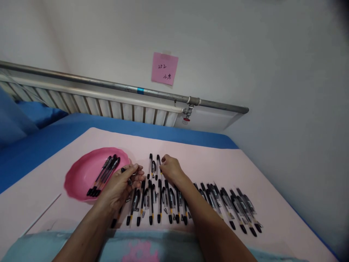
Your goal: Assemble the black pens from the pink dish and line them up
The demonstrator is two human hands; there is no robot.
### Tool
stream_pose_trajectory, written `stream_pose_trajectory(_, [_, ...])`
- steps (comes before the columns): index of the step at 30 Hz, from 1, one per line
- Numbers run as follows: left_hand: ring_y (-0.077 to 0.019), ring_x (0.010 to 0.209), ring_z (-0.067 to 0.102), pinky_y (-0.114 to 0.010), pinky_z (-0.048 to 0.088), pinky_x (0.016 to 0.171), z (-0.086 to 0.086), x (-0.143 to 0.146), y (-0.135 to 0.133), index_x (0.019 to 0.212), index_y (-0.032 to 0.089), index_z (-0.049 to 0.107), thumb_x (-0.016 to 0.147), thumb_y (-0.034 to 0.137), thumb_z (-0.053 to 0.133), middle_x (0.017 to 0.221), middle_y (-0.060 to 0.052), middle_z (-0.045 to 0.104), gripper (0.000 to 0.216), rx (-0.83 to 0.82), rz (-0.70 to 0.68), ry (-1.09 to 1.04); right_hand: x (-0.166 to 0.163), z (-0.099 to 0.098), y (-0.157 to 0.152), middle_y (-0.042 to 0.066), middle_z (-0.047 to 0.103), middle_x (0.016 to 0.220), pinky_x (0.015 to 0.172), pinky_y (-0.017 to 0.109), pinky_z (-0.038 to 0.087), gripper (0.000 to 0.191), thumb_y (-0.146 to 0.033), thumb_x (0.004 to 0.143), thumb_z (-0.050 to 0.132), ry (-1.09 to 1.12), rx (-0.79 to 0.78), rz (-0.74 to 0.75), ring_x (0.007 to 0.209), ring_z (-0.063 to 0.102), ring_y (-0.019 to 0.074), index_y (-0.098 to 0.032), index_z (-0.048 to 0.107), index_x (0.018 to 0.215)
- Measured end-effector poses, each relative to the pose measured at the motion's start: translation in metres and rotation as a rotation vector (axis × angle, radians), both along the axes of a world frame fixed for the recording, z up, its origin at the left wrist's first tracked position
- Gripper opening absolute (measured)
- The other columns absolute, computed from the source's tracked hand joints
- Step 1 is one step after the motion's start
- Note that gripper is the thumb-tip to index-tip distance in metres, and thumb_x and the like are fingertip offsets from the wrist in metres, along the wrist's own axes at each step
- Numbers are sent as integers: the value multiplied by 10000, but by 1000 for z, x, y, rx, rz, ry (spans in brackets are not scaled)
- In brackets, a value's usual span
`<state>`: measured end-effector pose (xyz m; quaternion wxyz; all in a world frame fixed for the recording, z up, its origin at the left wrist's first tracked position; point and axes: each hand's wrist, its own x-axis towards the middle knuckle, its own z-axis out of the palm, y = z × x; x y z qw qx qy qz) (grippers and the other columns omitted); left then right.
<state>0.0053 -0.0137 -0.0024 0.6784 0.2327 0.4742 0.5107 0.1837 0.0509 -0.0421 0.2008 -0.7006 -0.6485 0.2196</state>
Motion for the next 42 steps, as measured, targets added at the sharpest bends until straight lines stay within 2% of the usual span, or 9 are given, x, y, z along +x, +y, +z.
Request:
stream_pose_trajectory(7, [-108,561,583,-176,467,451,-2,-1,0,738,88,632,734,189,626,683,-74,613,101,28,-28,12,-4,4,0,61,642,800,598,211,368,222,-107,713,509,-73,-4,26,724,579,149,-158,583,916])
stream_pose_trajectory(13, [-103,555,573,-174,457,440,-3,-2,1,732,88,630,731,190,629,696,-76,613,103,40,-21,10,-5,7,-4,70,648,809,603,216,368,179,-148,680,552,-143,-29,84,751,582,169,-154,608,851])
stream_pose_trajectory(19, [-107,553,578,-180,465,445,-3,-1,1,719,86,628,734,165,619,697,-82,616,81,34,-16,15,-6,7,-6,95,653,870,623,230,372,247,-105,669,523,-180,-20,105,793,589,194,-150,606,897])
stream_pose_trajectory(27, [-101,517,578,-162,460,431,-2,-1,0,697,88,617,752,171,606,640,-73,615,100,30,-28,16,-7,7,-5,62,643,791,589,213,357,176,-115,706,515,-150,3,102,715,573,157,-156,601,853])
stream_pose_trajectory(29, [-119,553,607,-177,490,467,-2,-2,1,727,85,620,754,165,604,682,-92,636,87,2,-14,-6,-6,13,-7,61,638,780,587,215,355,159,-123,728,503,-136,19,98,697,564,151,-151,598,853])
stream_pose_trajectory(32, [-194,731,653,-275,548,632,-4,-3,2,785,77,624,769,160,585,819,-146,663,93,-52,-3,-92,-10,31,-16,52,637,793,615,214,362,159,-142,776,466,-104,71,112,710,556,138,-153,594,869])
stream_pose_trajectory(35, [-223,820,643,-351,537,745,-5,-4,3,805,62,624,798,175,547,885,-180,658,136,-96,-38,-207,-22,51,-32,15,631,811,676,201,370,159,-159,809,448,5,191,307,746,549,111,-178,602,847])
stream_pose_trajectory(38, [-166,705,636,-321,544,705,-5,-4,3,790,80,624,804,162,538,819,-130,661,119,-70,-56,-263,-36,60,-48,14,610,826,703,220,372,158,-159,806,472,21,289,585,770,533,116,-190,615,863])
stream_pose_trajectory(42, [-120,613,605,-248,537,599,-2,-4,1,767,104,626,808,149,530,764,-80,651,114,-43,-56,-266,-48,52,-58,53,599,910,752,261,371,153,-149,807,470,-137,340,677,852,508,152,-172,601,882])
